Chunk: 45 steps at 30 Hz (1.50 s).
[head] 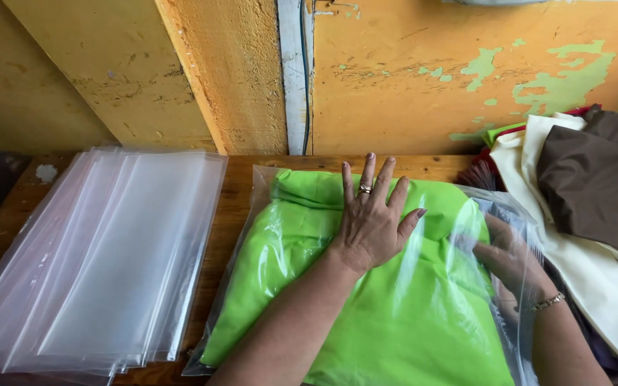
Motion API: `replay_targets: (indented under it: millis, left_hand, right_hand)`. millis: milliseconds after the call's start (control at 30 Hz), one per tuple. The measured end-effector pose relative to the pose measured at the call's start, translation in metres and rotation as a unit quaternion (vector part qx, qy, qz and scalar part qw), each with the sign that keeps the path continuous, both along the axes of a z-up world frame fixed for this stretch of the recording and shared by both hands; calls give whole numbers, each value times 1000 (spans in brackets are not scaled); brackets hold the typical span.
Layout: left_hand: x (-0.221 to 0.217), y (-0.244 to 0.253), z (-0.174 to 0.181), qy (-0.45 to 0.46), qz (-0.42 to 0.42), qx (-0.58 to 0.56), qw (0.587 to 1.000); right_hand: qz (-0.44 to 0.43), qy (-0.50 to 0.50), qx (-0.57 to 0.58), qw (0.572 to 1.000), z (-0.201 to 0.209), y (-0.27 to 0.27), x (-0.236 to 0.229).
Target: The person brushes a folded lime green garment with a small brush, then places it into a clear plastic bag and seals the zip closure. The person handles the garment and bag by hand throughout the process.
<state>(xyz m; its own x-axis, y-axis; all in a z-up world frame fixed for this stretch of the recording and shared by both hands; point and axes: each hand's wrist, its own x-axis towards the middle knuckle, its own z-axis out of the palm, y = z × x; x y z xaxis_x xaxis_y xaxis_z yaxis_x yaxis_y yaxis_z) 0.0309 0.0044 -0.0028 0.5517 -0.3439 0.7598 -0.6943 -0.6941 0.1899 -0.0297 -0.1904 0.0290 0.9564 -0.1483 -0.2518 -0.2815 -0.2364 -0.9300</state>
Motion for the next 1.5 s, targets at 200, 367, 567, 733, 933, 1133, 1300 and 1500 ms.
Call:
replay_targets:
  millis: [200, 367, 567, 733, 933, 1133, 1300, 1500]
  left_hand:
    - [-10, 11, 23, -98, -10, -50, 994]
    - [-9, 0, 6, 54, -95, 18, 994]
    - [-10, 3, 9, 135, -121, 121, 976]
    - [-14, 2, 10, 82, -162, 25, 983]
    - [-16, -3, 19, 199, -116, 231, 945]
    - [-13, -6, 20, 267, -89, 359, 890]
    - [-12, -3, 19, 311, -128, 275, 900]
    - [-10, -4, 18, 320, -126, 280, 896]
  right_hand:
    - [-34, -155, -56, 986, 17, -6, -6]
    - [-59, -163, -5, 985, -2, -19, -8]
    - [-7, -100, -4, 995, -20, -29, 4]
    - [-15, -69, 31, 997, -10, -22, 9]
    - [-7, -201, -11, 980, -18, -43, 3]
    - [-124, -119, 121, 978, -55, -81, 13]
    - [-174, -77, 158, 969, -33, -64, 7]
    - [-128, -111, 87, 982, -58, -74, 12]
